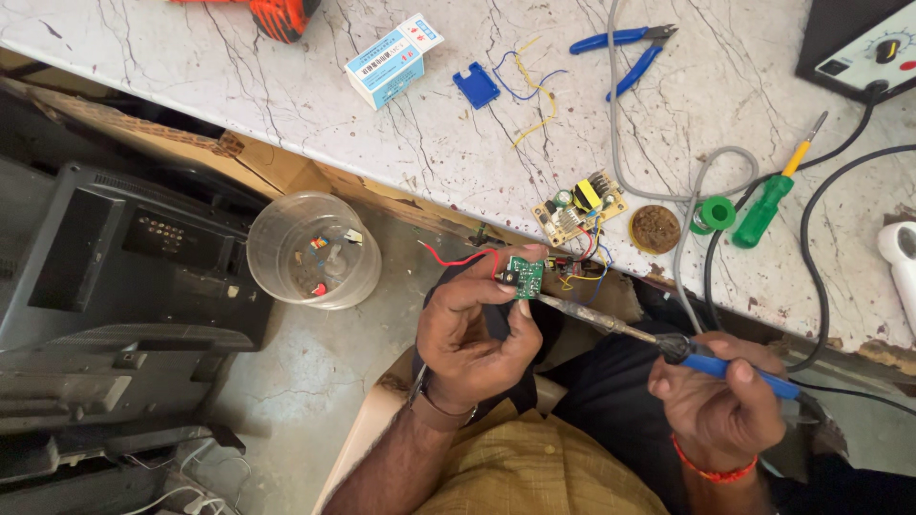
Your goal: The person sits at a repair bench holding a small green circuit board and solders wires onto it with a soldering iron, working on the board over their lap. They position the board, apply the iron to its terminals, and place the finished board on the bench next to a larger power-supply board.
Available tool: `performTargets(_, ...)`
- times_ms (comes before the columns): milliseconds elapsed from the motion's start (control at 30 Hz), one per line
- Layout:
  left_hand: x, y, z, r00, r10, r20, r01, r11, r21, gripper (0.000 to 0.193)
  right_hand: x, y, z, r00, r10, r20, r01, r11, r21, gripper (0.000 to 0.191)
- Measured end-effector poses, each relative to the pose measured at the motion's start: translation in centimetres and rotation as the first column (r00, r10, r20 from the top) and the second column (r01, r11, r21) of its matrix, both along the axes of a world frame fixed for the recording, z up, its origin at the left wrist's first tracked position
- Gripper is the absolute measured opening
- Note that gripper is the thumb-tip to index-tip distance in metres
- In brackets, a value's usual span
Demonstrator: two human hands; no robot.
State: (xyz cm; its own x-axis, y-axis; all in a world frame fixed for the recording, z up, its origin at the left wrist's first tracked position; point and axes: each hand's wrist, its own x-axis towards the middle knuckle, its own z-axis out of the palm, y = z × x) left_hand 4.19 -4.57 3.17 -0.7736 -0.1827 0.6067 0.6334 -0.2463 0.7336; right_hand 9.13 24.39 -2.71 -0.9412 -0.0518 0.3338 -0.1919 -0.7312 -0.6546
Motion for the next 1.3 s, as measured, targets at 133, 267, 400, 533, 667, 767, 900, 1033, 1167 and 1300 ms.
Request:
performTargets(133, 0.0, 0.1, -0.1, 1.0, 0.03, 0.002, -0.03, 0.999, -0.015, 0.035, 0.1, -0.1, -0.1, 0.999, -0.028, -0.02, 0.029, 1.0, 0.011, 0.03)
performTargets(267, 0.0, 0.2, 0.0, 1.0, 0.017, 0.022, -0.017, 1.0, 0.019, 0.035, -0.1, -0.2, 0.0, 0.999, -0.035, -0.032, 0.037, 0.998, 0.043, 0.03)
performTargets(400, 0.0, 0.2, 0.0, 1.0, 0.011, 0.011, -0.011, 1.0, 0.02, 0.035, -0.3, -0.2, 0.0, 0.999, -0.006, -0.044, 0.007, 0.999, 0.04, 0.031)
performTargets(533, 0.0, 0.1, -0.1, 1.0, 0.016, 0.002, -0.016, 1.0, 0.008, 0.034, -0.4, 0.1, -0.1, 0.999, 0.043, -0.005, -0.043, 0.999, -0.01, 0.032)
performTargets(667, -0.2, -0.1, -0.1, 0.999, 0.025, -0.022, -0.026, 0.999, -0.023, 0.033, -0.8, 0.2, -0.4, 0.996, 0.091, 0.012, -0.091, 0.994, -0.058, 0.034)
performTargets(767, -0.2, 0.0, -0.1, 0.999, 0.051, -0.02, -0.051, 0.998, -0.021, 0.032, -0.7, 0.4, -0.5, 0.996, 0.086, 0.028, -0.085, 0.995, -0.054, 0.034)
performTargets(900, -0.1, 0.1, -0.2, 0.999, 0.045, -0.01, -0.046, 0.999, -0.02, 0.032, -0.6, 0.5, -0.6, 0.994, 0.105, 0.012, -0.104, 0.993, -0.048, 0.033)
performTargets(1033, -0.1, 0.1, -0.4, 0.999, 0.041, -0.001, -0.041, 0.999, -0.019, 0.033, -0.6, 0.5, -0.8, 0.996, 0.087, -0.001, -0.087, 0.996, -0.031, 0.032)
performTargets(1167, 0.0, 0.2, -0.4, 1.0, 0.026, 0.006, -0.026, 1.0, -0.006, 0.034, -0.6, 0.4, -1.0, 0.997, 0.079, 0.011, -0.079, 0.996, -0.037, 0.032)
performTargets(1300, 0.0, 0.1, -0.3, 1.0, 0.031, -0.002, -0.031, 0.999, -0.011, 0.034, -0.6, 0.4, -0.8, 0.998, 0.066, 0.013, -0.065, 0.997, -0.03, 0.032)
